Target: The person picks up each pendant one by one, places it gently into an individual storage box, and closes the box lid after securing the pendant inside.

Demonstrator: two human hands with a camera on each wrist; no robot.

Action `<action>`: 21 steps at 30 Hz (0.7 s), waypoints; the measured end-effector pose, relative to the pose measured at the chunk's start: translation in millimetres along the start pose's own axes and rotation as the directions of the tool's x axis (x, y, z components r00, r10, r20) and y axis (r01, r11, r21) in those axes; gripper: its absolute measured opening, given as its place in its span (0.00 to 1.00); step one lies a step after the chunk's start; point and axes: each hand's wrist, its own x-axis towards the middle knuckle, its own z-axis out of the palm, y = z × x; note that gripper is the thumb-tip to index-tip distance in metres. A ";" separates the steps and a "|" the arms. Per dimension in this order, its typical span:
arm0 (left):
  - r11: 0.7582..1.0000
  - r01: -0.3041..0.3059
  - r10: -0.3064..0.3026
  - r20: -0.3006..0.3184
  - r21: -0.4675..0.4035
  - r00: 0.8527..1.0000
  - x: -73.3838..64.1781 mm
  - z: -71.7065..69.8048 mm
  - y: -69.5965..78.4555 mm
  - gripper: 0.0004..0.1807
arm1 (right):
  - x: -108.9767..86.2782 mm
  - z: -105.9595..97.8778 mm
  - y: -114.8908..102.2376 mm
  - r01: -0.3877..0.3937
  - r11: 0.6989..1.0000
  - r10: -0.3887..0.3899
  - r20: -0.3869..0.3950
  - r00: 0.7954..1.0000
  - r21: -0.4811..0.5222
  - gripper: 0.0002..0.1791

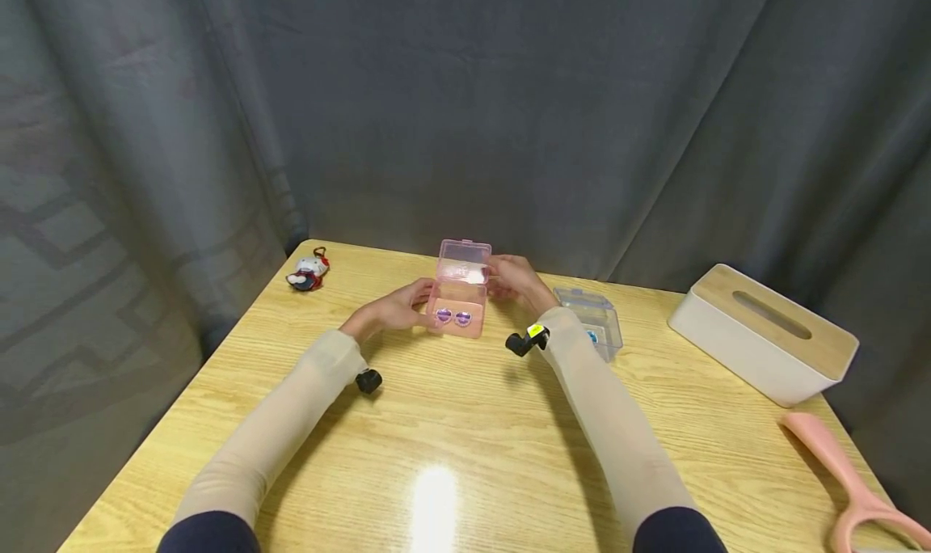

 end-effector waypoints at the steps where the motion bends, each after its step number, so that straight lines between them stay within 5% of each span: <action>1: 1.000 -0.001 0.001 0.000 -0.003 1.000 0.0 -0.2 -0.8 0.46 | -1.2 0.7 -3.0 0.002 1.000 -0.002 -0.002 1.000 -0.002 0.31; 6: 1.000 -0.003 0.003 0.001 0.001 1.000 0.6 -0.4 -3.8 0.46 | -6.7 2.2 -16.6 0.026 1.000 -0.026 0.004 1.000 0.000 0.30; 14: 1.000 0.003 -0.003 0.017 0.002 1.000 3.2 0.6 -3.5 0.48 | -17.8 -3.3 -27.4 0.056 0.990 -0.057 -0.004 0.998 -0.132 0.31; 21: 1.000 0.000 0.000 0.029 -0.007 1.000 1.6 2.8 -4.9 0.47 | -26.4 -8.9 -28.1 0.098 0.961 -0.074 0.103 0.992 -0.259 0.32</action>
